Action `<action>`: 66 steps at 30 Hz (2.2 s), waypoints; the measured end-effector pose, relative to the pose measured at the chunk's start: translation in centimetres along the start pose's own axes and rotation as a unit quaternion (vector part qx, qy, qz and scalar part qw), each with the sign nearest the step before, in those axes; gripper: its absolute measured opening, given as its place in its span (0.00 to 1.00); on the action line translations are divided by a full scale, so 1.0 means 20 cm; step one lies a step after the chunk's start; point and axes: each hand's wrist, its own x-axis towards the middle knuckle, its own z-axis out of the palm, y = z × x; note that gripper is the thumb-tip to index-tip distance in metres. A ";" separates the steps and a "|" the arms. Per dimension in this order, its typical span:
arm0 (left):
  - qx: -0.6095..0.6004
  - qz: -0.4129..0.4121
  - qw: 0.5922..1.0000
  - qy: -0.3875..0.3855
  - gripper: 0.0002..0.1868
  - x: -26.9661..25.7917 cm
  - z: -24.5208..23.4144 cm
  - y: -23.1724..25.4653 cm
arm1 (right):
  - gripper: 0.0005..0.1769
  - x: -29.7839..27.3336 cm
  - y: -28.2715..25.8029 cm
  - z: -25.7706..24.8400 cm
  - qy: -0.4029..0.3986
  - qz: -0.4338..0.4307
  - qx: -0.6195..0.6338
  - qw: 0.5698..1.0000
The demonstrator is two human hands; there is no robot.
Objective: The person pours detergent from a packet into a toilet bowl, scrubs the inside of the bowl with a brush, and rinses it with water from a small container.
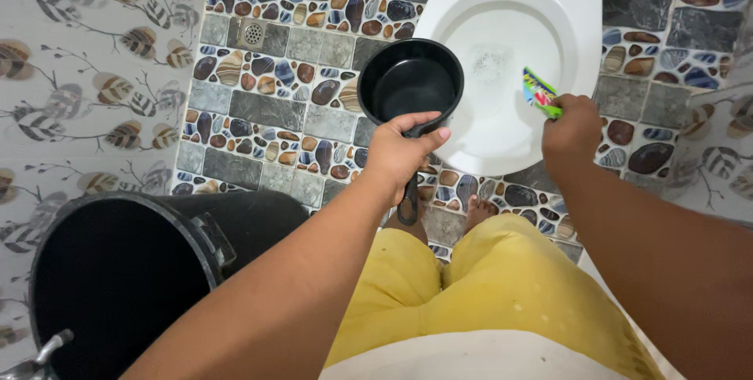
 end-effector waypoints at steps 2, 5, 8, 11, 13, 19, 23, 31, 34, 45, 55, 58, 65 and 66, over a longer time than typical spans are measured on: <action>0.001 0.000 1.000 0.004 0.22 0.00 -0.01 0.00 | 0.13 0.01 0.02 -0.01 0.027 0.020 0.002 0.999; -0.012 0.008 1.000 0.006 0.21 -0.01 -0.02 0.00 | 0.11 0.06 0.04 -0.04 0.029 0.055 0.056 0.996; -0.032 0.021 0.999 0.003 0.21 -0.04 -0.03 0.00 | 0.15 0.11 0.02 -0.08 0.005 0.244 0.303 0.921; -0.032 0.023 0.999 0.004 0.21 -0.06 -0.04 0.03 | 0.18 0.16 0.03 -0.15 0.007 0.410 0.568 0.714; -0.030 0.019 0.999 0.008 0.21 -0.09 -0.04 0.05 | 0.19 0.16 0.04 -0.20 -0.045 0.429 0.730 0.530; -0.039 0.051 0.998 0.013 0.21 -0.11 -0.05 0.11 | 0.19 0.12 0.05 -0.33 0.024 0.203 0.930 0.306; -0.068 0.052 0.996 0.000 0.21 -0.13 -0.06 0.14 | 0.22 0.25 -0.09 -0.35 0.071 0.200 0.956 0.205; -0.068 0.076 0.995 0.013 0.21 -0.22 -0.06 0.21 | 0.34 0.37 -0.21 -0.45 0.021 0.293 0.951 -0.099; -0.056 0.078 0.995 0.026 0.21 -0.21 -0.07 0.23 | 0.36 0.41 -0.24 -0.48 0.039 0.298 0.946 -0.118; -0.058 0.069 0.996 0.022 0.22 -0.15 -0.04 0.41 | 0.27 0.73 -0.54 -0.59 -0.074 0.292 0.953 -0.019; -0.036 0.107 0.993 -0.035 0.22 0.06 -0.10 0.74 | 0.19 1.13 -0.93 -0.64 -0.117 0.347 0.927 -0.086; -0.042 0.110 0.992 -0.049 0.22 0.13 -0.11 0.83 | 0.36 1.24 -1.06 -0.74 -0.037 0.386 0.921 -0.042; -0.034 0.127 0.989 -0.062 0.22 0.21 -0.01 1.01 | 0.30 1.46 -0.88 -0.85 -0.051 0.367 0.927 0.052; -0.032 0.113 0.992 -0.055 0.22 0.20 0.01 1.02 | 0.25 1.52 -0.81 -0.86 -0.058 0.365 0.926 0.084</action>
